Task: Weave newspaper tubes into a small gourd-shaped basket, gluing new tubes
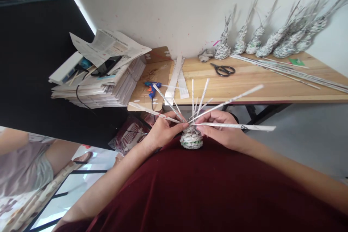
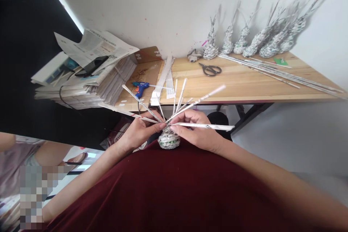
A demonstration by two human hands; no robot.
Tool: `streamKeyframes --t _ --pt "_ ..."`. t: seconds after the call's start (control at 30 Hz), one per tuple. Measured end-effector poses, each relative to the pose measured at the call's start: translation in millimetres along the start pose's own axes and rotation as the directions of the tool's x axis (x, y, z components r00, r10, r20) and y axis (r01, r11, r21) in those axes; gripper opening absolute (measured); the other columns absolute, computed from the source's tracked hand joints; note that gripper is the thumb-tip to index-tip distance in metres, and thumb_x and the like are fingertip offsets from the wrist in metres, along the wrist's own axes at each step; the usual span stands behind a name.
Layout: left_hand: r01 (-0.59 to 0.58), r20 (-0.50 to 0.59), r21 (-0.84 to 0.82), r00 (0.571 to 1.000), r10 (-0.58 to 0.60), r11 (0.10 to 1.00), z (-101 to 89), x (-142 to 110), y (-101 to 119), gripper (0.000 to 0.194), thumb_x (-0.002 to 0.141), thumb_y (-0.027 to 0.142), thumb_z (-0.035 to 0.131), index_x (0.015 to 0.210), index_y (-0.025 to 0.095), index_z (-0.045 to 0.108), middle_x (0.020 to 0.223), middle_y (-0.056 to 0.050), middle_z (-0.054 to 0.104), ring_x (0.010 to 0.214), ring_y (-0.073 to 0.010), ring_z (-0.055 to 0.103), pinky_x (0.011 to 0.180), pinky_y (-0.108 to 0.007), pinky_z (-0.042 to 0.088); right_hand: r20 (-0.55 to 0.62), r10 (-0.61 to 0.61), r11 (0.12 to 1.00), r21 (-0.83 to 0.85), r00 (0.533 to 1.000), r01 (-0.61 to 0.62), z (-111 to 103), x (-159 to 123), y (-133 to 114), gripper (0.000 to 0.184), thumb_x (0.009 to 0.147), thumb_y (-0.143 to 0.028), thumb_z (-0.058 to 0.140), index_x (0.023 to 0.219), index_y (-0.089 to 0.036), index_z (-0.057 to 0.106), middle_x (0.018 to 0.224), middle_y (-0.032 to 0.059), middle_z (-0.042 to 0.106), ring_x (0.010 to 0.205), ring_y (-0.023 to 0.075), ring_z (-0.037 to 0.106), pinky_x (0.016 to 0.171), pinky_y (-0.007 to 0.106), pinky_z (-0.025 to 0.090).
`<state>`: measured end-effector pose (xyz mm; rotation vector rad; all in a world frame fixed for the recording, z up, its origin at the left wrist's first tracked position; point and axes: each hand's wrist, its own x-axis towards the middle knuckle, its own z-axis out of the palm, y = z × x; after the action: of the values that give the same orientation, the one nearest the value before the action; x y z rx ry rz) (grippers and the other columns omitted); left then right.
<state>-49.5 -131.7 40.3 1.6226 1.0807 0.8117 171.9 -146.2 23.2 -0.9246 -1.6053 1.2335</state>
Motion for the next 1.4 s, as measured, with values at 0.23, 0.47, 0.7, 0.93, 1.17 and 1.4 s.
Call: streamKeyframes --t 0.23,0.47,0.7,0.93,1.17,1.4 --pt "0.036 -0.045 0.008 0.998 -0.036 0.999 1.2 2.6 -3.1 0.023 0.078 0.032 0.082 0.078 0.013 0.07 0.073 -0.003 0.071 0.068 -0.0128 0.061 0.066 -0.025 0.047 0.069 -0.282 0.828 -0.487 0.957 0.279 -1.4 2.6 3.7 0.021 0.095 -0.021 0.062 0.108 -0.018 0.078 0.103 0.0084 0.082 0.087 0.0204 0.077 0.074 0.03 0.059" --pt "0.037 -0.033 -0.032 0.999 -0.038 0.999 2.3 1.5 -3.4 0.022 0.079 0.033 0.079 0.08 0.012 0.071 0.073 -0.002 0.069 0.066 -0.0121 0.059 0.063 -0.024 0.048 0.153 -0.411 0.618 -0.679 0.899 0.398 -4.8 2.6 -3.4 0.017 0.097 -0.024 0.062 0.1 -0.021 0.079 0.092 0.0066 0.078 0.076 0.0174 0.072 0.066 0.027 0.054" --pt "0.045 -0.02 0.062 0.999 -0.044 0.997 2.9 4.2 -0.4 0.021 0.077 0.031 0.08 0.08 0.012 0.07 0.073 -0.003 0.069 0.066 -0.0121 0.058 0.062 -0.024 0.045 0.161 -0.429 0.662 -0.613 0.889 0.43 -1.8 10.5 -8.3 0.014 0.096 -0.015 0.061 0.094 -0.018 0.075 0.091 0.0056 0.078 0.084 0.0168 0.073 0.078 0.026 0.054" --pt "0.035 -0.009 0.05 0.999 -0.035 0.998 1.1 3.6 -0.5 0.025 0.078 0.036 0.08 0.08 0.012 0.071 0.073 -0.003 0.069 0.068 -0.0133 0.059 0.066 -0.026 0.047 0.152 -0.19 0.713 -0.658 0.97 0.242 -6.7 18.3 -24.0 0.016 0.093 -0.023 0.065 0.081 -0.018 0.073 0.076 0.0026 0.068 0.067 0.0142 0.061 0.063 0.026 0.043" --pt "-0.006 0.058 -0.078 0.998 0.01 0.997 0.2 5.7 -3.8 0.021 0.08 0.031 0.079 0.08 0.012 0.07 0.072 -0.002 0.067 0.069 -0.0127 0.059 0.067 -0.025 0.047 0.142 0.148 0.794 -0.607 0.979 -0.032 -5.8 15.4 -24.6 0.032 0.096 -0.037 0.056 0.07 -0.02 0.061 0.056 -0.0043 0.053 0.054 0.0112 0.046 0.053 0.026 0.032" --pt "-0.015 0.063 -0.145 0.998 0.024 0.989 2.3 5.5 -6.2 0.019 0.081 0.029 0.077 0.08 0.013 0.068 0.072 -0.001 0.065 0.069 -0.012 0.059 0.067 -0.024 0.048 0.141 0.189 0.85 -0.519 0.972 -0.091 -4.5 14.3 -22.7 0.031 0.092 -0.043 0.063 0.072 -0.02 0.063 0.058 -0.0039 0.055 0.053 0.0107 0.047 0.051 0.025 0.034"
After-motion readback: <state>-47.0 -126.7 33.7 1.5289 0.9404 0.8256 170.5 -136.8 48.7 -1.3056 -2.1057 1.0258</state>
